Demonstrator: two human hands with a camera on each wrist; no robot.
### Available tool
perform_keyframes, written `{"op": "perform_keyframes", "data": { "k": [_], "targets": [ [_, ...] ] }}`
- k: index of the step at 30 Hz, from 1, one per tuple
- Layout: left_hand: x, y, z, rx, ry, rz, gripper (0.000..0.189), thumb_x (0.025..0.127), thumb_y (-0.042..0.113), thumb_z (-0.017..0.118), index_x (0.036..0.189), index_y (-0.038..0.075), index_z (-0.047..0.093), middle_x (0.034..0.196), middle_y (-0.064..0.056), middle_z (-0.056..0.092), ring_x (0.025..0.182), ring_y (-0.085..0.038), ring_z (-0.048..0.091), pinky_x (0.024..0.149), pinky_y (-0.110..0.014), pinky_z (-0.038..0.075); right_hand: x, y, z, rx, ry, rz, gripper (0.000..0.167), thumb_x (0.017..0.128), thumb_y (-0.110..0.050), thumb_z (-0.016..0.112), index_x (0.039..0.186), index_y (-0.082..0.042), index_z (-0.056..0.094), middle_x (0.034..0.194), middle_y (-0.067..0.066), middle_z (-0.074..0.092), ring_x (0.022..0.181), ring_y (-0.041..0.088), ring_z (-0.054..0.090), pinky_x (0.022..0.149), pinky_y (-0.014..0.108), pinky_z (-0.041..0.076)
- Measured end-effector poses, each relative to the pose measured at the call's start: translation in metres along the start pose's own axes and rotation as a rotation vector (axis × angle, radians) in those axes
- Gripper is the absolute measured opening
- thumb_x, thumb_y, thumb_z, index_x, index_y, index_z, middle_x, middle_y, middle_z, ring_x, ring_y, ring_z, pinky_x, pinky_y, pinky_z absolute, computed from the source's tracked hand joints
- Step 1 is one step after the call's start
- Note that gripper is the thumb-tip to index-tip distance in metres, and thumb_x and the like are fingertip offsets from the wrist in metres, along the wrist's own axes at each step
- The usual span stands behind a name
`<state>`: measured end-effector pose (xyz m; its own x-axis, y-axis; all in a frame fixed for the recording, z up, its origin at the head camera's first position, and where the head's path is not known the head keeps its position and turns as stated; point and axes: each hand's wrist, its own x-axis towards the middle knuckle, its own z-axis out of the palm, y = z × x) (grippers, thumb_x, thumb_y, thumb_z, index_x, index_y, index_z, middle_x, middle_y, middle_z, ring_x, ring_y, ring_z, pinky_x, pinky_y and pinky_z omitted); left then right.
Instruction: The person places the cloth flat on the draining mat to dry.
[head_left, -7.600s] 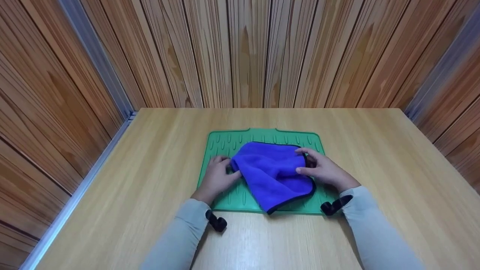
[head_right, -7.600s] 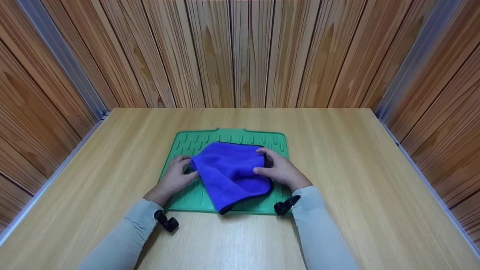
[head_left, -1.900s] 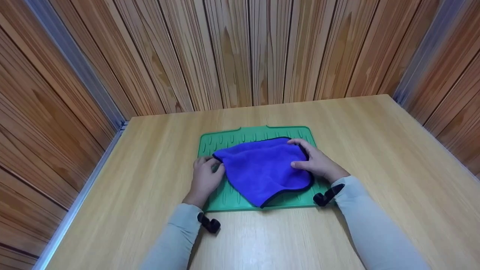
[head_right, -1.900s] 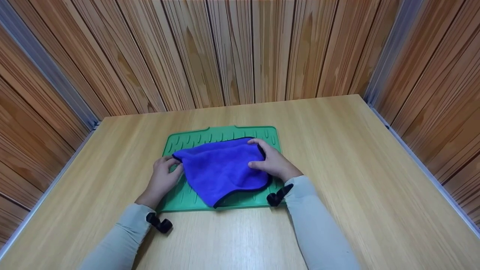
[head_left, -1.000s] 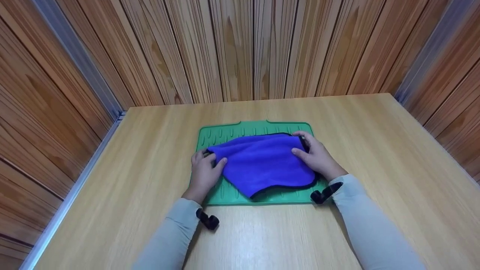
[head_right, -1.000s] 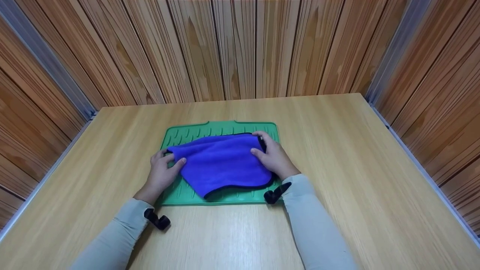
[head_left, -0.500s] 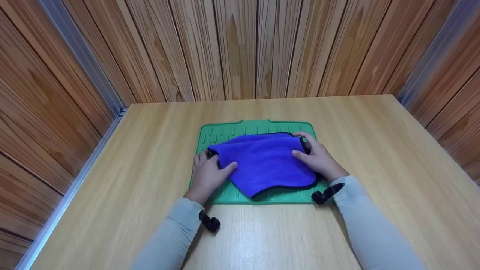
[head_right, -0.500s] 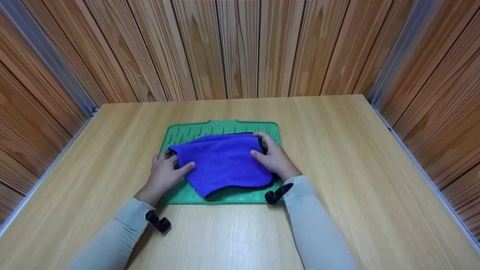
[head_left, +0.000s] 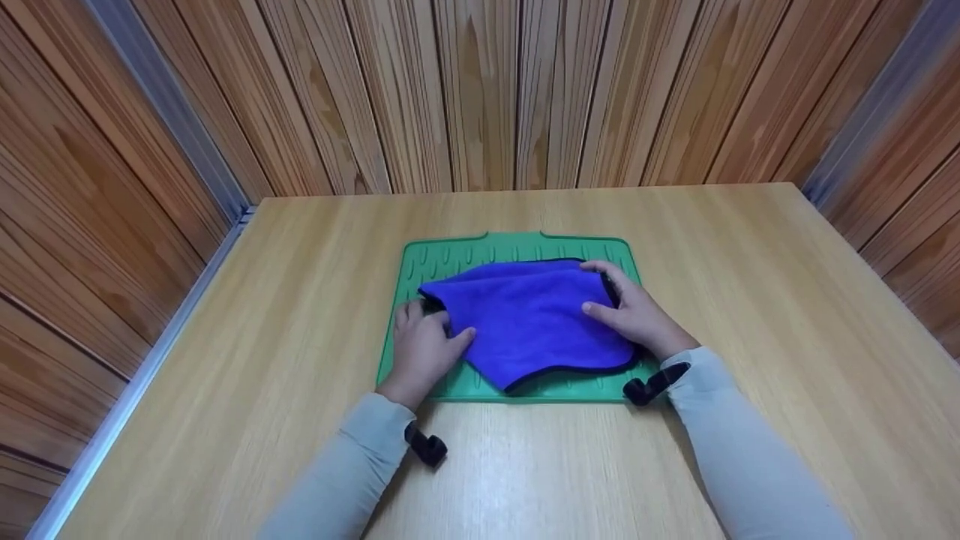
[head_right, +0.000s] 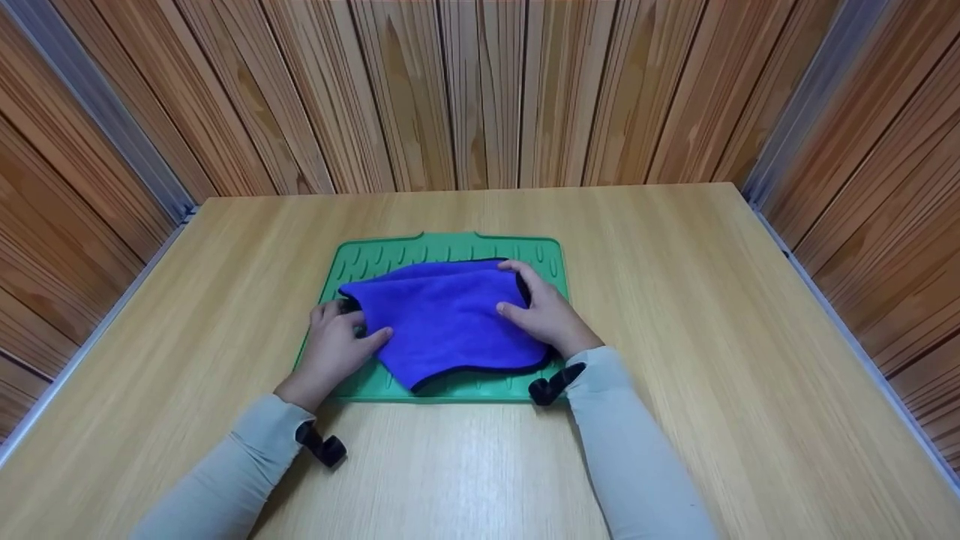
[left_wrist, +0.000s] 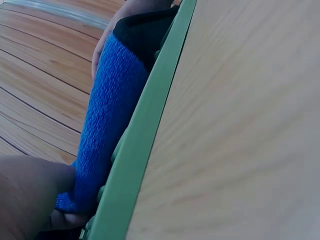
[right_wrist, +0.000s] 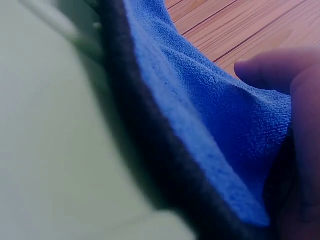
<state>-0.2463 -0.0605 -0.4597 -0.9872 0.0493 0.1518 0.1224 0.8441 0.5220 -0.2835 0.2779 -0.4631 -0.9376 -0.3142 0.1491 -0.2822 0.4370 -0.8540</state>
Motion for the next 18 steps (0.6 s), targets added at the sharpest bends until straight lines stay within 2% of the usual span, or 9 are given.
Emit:
{"op": "perform_keyframes", "data": {
  "k": [3, 6, 9, 13, 15, 18],
  "targets": [
    [0.000, 0.000, 0.002, -0.030, 0.030, 0.025, 0.037, 0.091, 0.040, 0.073, 0.071, 0.011, 0.060, 0.124, -0.025, 0.055, 0.131, -0.044, 0.036, 0.110, -0.054, 0.030, 0.001, -0.001, 0.002, -0.009, 0.005, -0.029, 0.060, 0.096, -0.016, 0.070, 0.149, -0.014, 0.042, 0.157, 0.012, 0.035, 0.147, 0.033, 0.028, 0.115, 0.056, 0.022],
    [0.001, -0.001, 0.003, -0.062, 0.052, 0.041, 0.038, 0.093, 0.037, 0.072, 0.070, 0.013, 0.055, 0.113, -0.021, 0.057, 0.127, -0.043, 0.040, 0.105, -0.053, 0.034, 0.001, -0.002, 0.003, -0.027, 0.013, -0.037, 0.059, 0.096, -0.013, 0.069, 0.149, -0.012, 0.043, 0.156, 0.013, 0.037, 0.146, 0.033, 0.029, 0.115, 0.055, 0.023],
    [0.003, -0.004, 0.003, -0.085, 0.084, 0.063, 0.037, 0.094, 0.035, 0.071, 0.069, 0.014, 0.052, 0.094, -0.013, 0.059, 0.121, -0.041, 0.047, 0.102, -0.053, 0.036, 0.001, -0.002, 0.003, -0.046, 0.018, -0.012, 0.056, 0.098, -0.013, 0.067, 0.149, -0.014, 0.043, 0.155, 0.013, 0.038, 0.145, 0.033, 0.031, 0.115, 0.055, 0.024],
    [0.005, -0.009, 0.002, -0.130, 0.150, 0.088, 0.041, 0.095, 0.032, 0.072, 0.070, 0.015, 0.044, 0.066, -0.001, 0.045, 0.098, -0.036, 0.057, 0.094, -0.048, 0.038, 0.002, -0.002, 0.003, -0.071, 0.051, 0.016, 0.052, 0.101, -0.014, 0.063, 0.149, -0.014, 0.042, 0.152, 0.015, 0.042, 0.144, 0.034, 0.034, 0.116, 0.056, 0.024],
    [0.006, -0.012, 0.002, -0.164, 0.173, 0.093, 0.042, 0.095, 0.030, 0.073, 0.071, 0.015, 0.041, 0.062, 0.002, 0.037, 0.085, -0.032, 0.055, 0.087, -0.045, 0.036, 0.002, -0.002, 0.003, -0.082, 0.069, 0.022, 0.051, 0.101, -0.014, 0.062, 0.148, -0.013, 0.042, 0.151, 0.016, 0.044, 0.144, 0.034, 0.034, 0.117, 0.056, 0.024],
    [0.006, -0.015, 0.003, -0.214, 0.169, 0.079, 0.043, 0.095, 0.029, 0.073, 0.071, 0.017, 0.040, 0.062, 0.004, 0.033, 0.076, -0.028, 0.046, 0.078, -0.041, 0.030, 0.002, -0.001, 0.003, -0.084, 0.078, 0.030, 0.050, 0.102, -0.014, 0.061, 0.148, -0.012, 0.042, 0.152, 0.016, 0.043, 0.147, 0.033, 0.030, 0.118, 0.056, 0.023]
  ]
}}
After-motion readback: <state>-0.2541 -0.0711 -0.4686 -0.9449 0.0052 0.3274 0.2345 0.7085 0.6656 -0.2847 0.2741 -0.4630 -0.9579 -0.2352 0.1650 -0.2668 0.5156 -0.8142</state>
